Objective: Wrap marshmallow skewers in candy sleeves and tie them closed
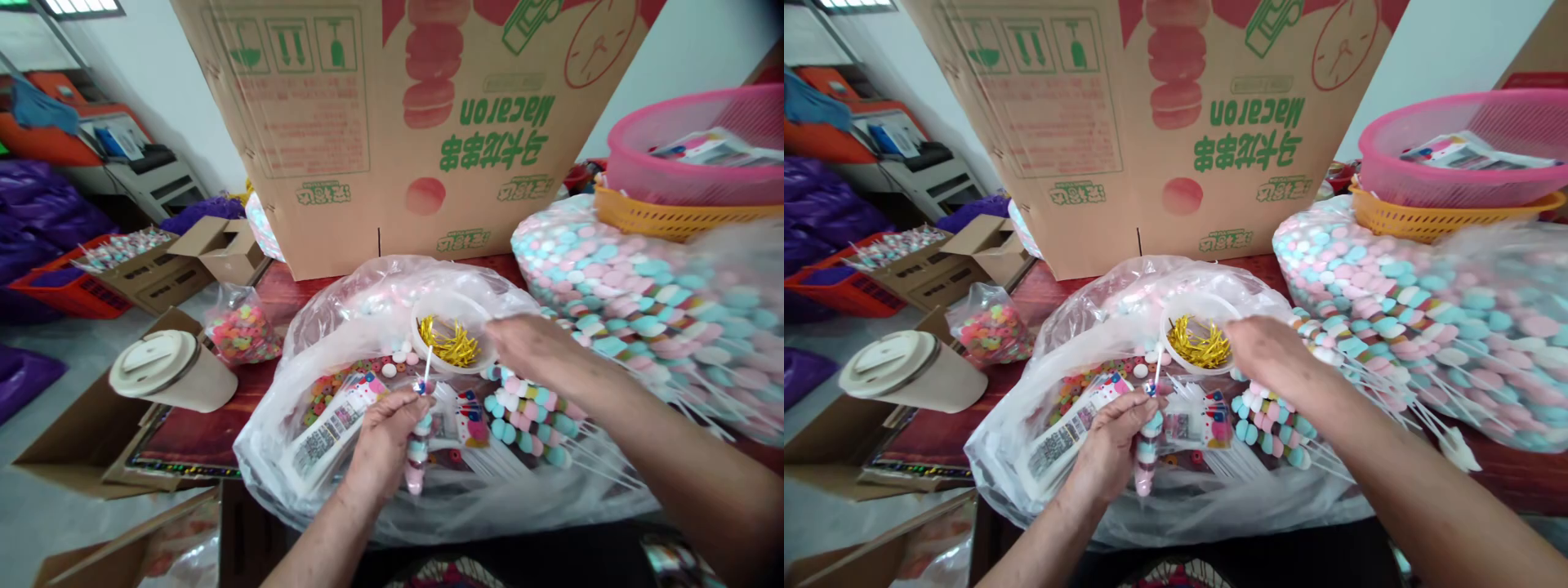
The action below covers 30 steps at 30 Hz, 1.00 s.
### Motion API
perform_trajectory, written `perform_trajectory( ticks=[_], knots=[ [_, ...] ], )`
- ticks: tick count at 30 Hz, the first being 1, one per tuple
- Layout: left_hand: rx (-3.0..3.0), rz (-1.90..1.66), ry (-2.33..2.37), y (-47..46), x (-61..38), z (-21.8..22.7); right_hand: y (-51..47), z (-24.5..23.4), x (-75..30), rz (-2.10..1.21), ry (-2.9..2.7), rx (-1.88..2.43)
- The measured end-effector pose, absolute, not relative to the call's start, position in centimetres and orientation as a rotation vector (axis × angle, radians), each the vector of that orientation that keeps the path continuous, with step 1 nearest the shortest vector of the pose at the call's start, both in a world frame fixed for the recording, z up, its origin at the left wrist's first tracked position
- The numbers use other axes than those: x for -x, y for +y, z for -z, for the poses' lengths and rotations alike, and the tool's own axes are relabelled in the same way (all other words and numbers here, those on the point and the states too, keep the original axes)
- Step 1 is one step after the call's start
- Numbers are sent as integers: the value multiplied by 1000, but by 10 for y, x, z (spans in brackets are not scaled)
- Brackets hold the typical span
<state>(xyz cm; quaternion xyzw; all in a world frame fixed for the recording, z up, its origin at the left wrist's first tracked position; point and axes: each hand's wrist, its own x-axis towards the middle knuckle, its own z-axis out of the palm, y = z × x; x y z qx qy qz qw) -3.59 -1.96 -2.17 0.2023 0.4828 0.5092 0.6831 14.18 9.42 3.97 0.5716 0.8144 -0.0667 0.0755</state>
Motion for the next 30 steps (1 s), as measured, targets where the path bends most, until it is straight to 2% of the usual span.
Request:
perform_trajectory(
  ticks=[7, 9, 11, 14, 16, 19, 24, 27, 30],
  knots=[
    [-373, -1237, 832, -13, 2, 15, -3, -4, -141, 814, 2677, -1723],
    [-362, -1260, 875, -15, 2, 14, -7, 2, -143, 1137, 2805, -1670],
    [-402, -1245, 929, -18, 3, 13, -6, 5, -144, 1601, 2791, -1704],
    [-472, -1231, 987, -24, 3, 14, -6, 13, -136, 2309, 2323, -1796],
    [-515, -1190, 1037, -28, 2, 16, -8, 20, -129, 2553, 2037, -1847],
    [-568, -1071, 1105, -31, 2, 19, -12, 27, -132, 2547, 2021, -1931],
    [-553, -1033, 1168, -28, -2, 20, -17, 12, -156, 1957, 2635, -2222],
    [-568, -1094, 1149, -25, -7, 19, -19, 7, -154, 1865, 2857, -1983],
    [-630, -1123, 1100, -26, -7, 20, -19, 13, -143, 1924, 2882, -1823]
  ],
)
